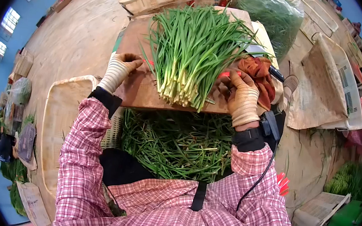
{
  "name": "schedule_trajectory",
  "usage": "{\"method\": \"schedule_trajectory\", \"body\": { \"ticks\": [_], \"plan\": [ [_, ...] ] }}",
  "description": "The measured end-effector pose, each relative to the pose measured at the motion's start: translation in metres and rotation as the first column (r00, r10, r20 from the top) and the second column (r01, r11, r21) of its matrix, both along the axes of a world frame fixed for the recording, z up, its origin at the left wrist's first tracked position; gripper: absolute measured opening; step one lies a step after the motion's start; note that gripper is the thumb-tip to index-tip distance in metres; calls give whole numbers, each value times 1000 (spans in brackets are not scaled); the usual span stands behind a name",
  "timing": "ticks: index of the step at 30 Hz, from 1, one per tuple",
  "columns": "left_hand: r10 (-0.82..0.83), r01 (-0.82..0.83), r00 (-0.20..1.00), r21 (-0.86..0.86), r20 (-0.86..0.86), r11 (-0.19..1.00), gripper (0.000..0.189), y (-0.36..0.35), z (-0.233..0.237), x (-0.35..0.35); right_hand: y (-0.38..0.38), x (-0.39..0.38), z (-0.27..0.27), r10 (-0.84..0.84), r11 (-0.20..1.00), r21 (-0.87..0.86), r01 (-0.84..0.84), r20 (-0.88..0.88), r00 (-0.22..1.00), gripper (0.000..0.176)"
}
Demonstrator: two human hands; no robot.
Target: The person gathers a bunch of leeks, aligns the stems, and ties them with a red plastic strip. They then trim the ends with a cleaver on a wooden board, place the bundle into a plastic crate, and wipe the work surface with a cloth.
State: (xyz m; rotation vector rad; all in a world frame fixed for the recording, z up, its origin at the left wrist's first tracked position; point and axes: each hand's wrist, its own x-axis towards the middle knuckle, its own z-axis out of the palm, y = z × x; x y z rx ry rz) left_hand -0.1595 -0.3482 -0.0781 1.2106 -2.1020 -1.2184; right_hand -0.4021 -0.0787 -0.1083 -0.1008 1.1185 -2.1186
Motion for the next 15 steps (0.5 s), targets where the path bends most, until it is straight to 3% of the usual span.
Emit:
{"method": "schedule_trajectory", "body": {
  "ticks": [3,4,8,10,12,15],
  "plan": [
    [-26,39,981,65,-193,997,20,6,10,-12,-5,6,13,-34,995,92,39,-62,997,13],
    [-77,83,968,15,-239,996,19,12,20,-20,-7,5,14,-28,992,120,39,-87,996,13],
    [-336,318,871,-110,-359,942,17,36,37,-71,-39,20,28,-159,986,-2,169,-349,924,13],
    [-411,391,866,-128,-284,912,17,51,44,-93,-51,17,24,-132,990,-24,138,-487,864,13],
    [-412,431,844,-24,-344,902,16,56,35,-107,-58,16,23,-62,998,-13,62,-421,905,13],
    [-358,412,834,41,-420,910,15,57,32,-103,-64,20,33,31,999,3,-34,-485,874,15]
  ]
}}
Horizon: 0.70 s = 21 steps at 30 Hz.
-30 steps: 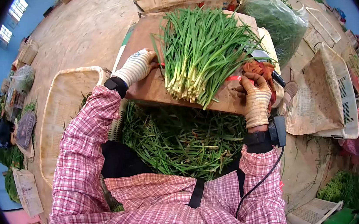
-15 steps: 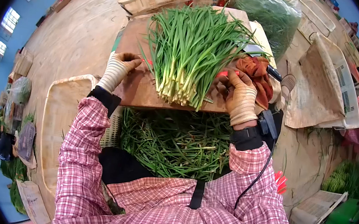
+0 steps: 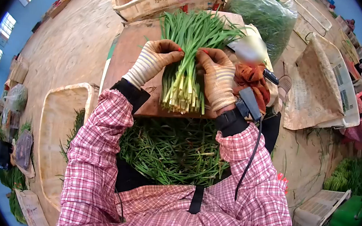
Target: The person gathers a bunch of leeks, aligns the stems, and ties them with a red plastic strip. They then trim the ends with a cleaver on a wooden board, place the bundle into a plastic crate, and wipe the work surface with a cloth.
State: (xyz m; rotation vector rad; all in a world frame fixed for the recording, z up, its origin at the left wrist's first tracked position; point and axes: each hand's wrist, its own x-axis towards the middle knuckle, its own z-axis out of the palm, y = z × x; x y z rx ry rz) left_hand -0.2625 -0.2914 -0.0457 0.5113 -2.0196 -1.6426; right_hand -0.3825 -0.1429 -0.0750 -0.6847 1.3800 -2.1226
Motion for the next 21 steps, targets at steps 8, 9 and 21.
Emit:
{"method": "schedule_trajectory", "body": {
  "ticks": [8,9,21],
  "plan": [
    [366,-353,897,98,-249,930,12,34,34,59,-43,23,58,404,915,48,-401,-118,907,16],
    [435,-430,862,78,-259,899,11,45,39,66,-45,26,69,458,889,84,-450,-143,877,16],
    [527,-537,836,-34,-153,843,13,73,-18,32,-34,-27,90,630,650,668,-362,-207,748,24]
  ]
}}
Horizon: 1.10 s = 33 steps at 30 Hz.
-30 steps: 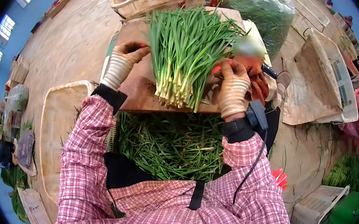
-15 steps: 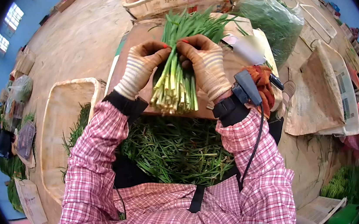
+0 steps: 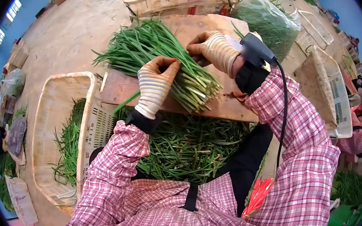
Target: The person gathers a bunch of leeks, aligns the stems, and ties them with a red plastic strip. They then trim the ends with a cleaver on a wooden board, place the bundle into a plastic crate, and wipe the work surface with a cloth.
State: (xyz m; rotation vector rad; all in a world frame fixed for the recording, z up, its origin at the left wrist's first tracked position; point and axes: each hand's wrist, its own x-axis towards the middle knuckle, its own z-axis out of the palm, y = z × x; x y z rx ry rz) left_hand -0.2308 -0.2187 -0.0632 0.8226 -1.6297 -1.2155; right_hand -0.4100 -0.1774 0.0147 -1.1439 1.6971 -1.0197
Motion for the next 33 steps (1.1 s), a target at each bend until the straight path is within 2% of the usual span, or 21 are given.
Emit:
{"method": "schedule_trajectory", "body": {
  "ticks": [2,3,4,5,7,8,10,11,12,13,16,18,19,21,24,25,28,29,30,32,33],
  "plan": [
    [23,-22,1000,-43,12,999,15,-3,2,-7,10,-2,6,-100,995,-6,100,-109,989,22],
    [13,-14,1000,-45,-22,999,16,-9,-8,-12,11,-5,0,-124,991,-55,120,-96,988,19],
    [31,-31,999,-38,-10,999,15,-4,1,-12,11,-1,0,-150,984,-108,140,-91,985,18],
    [22,-23,999,-27,-47,999,14,-3,1,-15,4,-1,-12,-187,968,-208,144,-209,960,18],
    [29,-31,992,-13,-121,999,14,0,6,-22,-2,11,-15,-305,899,-426,100,-446,842,17],
    [43,-45,987,-6,-155,999,13,2,7,-25,-6,11,-20,-332,890,-452,66,-542,772,14],
    [51,-54,987,-13,-155,998,12,1,2,-32,-5,11,-35,-341,844,-535,-22,-570,748,13],
    [30,-34,990,-23,-136,999,11,1,-6,-34,-4,10,-40,-316,888,-459,8,-598,737,12],
    [10,-13,993,-32,-117,999,10,1,-8,-35,0,8,-42,-283,919,-392,31,-604,745,14],
    [-40,36,992,-39,-120,999,10,3,-10,-35,0,3,-43,-289,918,-391,72,-532,796,14],
    [18,-30,999,-375,-34,926,9,-1,-12,-43,-6,-11,-46,-288,902,-401,159,-285,914,18],
    [59,-44,998,-405,24,913,11,-6,-12,-49,-10,-11,-47,-310,905,-374,202,-255,916,17],
    [65,-37,996,-393,58,919,13,-8,-11,-52,-10,-9,-45,-306,914,-361,183,-321,896,16],
    [46,4,988,-327,146,945,17,-11,-10,-55,-5,-6,-39,-305,930,-330,162,-447,841,14],
    [-15,39,982,-130,186,991,15,-14,-5,-58,4,-4,-17,-331,940,-310,142,-723,606,19],
    [-7,32,984,-140,180,990,16,-15,-6,-60,8,-2,-17,-345,938,-297,180,-740,577,20],
    [9,25,975,-151,221,988,19,-14,-5,-58,12,27,-34,-439,885,-416,211,-895,75,19],
    [43,0,972,-179,232,984,21,-13,-5,-56,13,30,-39,-378,913,-318,258,-895,235,25],
    [22,15,979,-177,201,984,21,-13,-6,-52,15,36,-44,-400,898,-331,291,-889,223,24],
    [2,25,988,-176,152,984,21,-13,-10,-48,22,41,-47,-472,877,-416,242,-843,259,22],
    [27,0,992,-214,120,977,20,-12,-14,-45,23,44,-49,-473,871,-416,262,-854,218,21]
  ]
}}
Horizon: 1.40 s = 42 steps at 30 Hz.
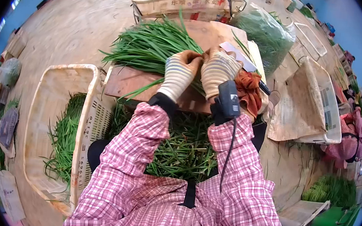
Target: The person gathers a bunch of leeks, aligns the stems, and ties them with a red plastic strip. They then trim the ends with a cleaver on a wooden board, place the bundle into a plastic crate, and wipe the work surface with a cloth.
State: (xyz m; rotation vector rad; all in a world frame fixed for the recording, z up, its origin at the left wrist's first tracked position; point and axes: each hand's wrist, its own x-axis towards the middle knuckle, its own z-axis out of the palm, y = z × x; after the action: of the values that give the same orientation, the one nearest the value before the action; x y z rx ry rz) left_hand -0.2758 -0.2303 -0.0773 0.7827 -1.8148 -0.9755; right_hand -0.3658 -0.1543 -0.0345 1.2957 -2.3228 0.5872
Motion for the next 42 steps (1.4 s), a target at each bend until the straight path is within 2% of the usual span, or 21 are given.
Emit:
{"method": "schedule_trajectory", "body": {
  "ticks": [1,2,5,8,9,10,13,17,19,22,25,28,31,32,33,35,36,39,40,42],
  "plan": [
    [18,-19,999,-40,-36,999,20,2,3,7,-1,4,0,-37,999,6,37,-32,999,21],
    [51,-48,998,-102,24,994,18,5,5,17,-1,10,2,-63,997,33,64,-12,998,21],
    [21,-12,998,-135,60,991,14,18,11,44,2,10,-10,-11,999,45,14,-76,997,16],
    [-57,68,996,-171,65,983,10,11,16,44,10,8,-25,186,964,-177,-198,-79,979,11],
    [-68,78,995,-170,66,982,10,5,19,39,13,8,-29,212,956,-189,-225,-87,973,11],
    [-130,129,991,52,33,990,11,-1,21,33,14,9,-33,238,946,-203,-253,-96,966,10],
    [-163,139,983,242,85,960,13,-15,29,17,19,7,-32,374,874,-250,-417,-204,905,14],
    [-173,141,979,268,103,953,15,-28,27,5,21,-1,-39,456,846,-202,-494,-206,866,17],
    [-261,227,961,287,86,931,17,-19,33,4,18,-5,-37,462,844,-184,-504,-229,857,16],
    [-308,273,927,176,216,946,19,-12,46,11,21,-5,-33,501,820,-192,-540,-217,838,15],
    [-328,265,937,368,122,892,18,-19,39,8,21,-5,-35,513,817,-170,-551,-222,829,14],
    [-371,310,918,329,140,892,19,-29,29,1,16,-9,-35,527,807,-148,-572,-260,809,12],
    [-473,414,843,254,254,874,23,-36,32,5,16,-11,-27,544,807,-198,-557,-117,831,12],
    [-502,453,809,221,305,864,25,-39,36,9,17,-9,-23,534,827,-221,-517,19,845,14],
    [-546,509,790,200,279,837,28,-47,32,11,16,-8,-19,496,862,-240,-447,209,843,15],
    [-635,616,738,156,228,772,36,-60,15,11,14,-8,-13,376,927,-227,-300,564,735,18],
    [-649,636,700,153,298,757,43,-53,25,17,8,-18,-23,380,925,-229,-303,586,716,24],
    [-596,545,733,243,328,803,47,-32,45,28,-2,-24,-27,356,933,-190,-306,618,701,26],
    [-465,498,788,26,403,867,41,-31,38,23,0,-27,-22,366,924,-163,-347,645,671,29],
    [-449,447,822,91,349,890,34,-25,34,22,14,-32,-9,487,868,-360,-341,746,454,31]
  ]
}}
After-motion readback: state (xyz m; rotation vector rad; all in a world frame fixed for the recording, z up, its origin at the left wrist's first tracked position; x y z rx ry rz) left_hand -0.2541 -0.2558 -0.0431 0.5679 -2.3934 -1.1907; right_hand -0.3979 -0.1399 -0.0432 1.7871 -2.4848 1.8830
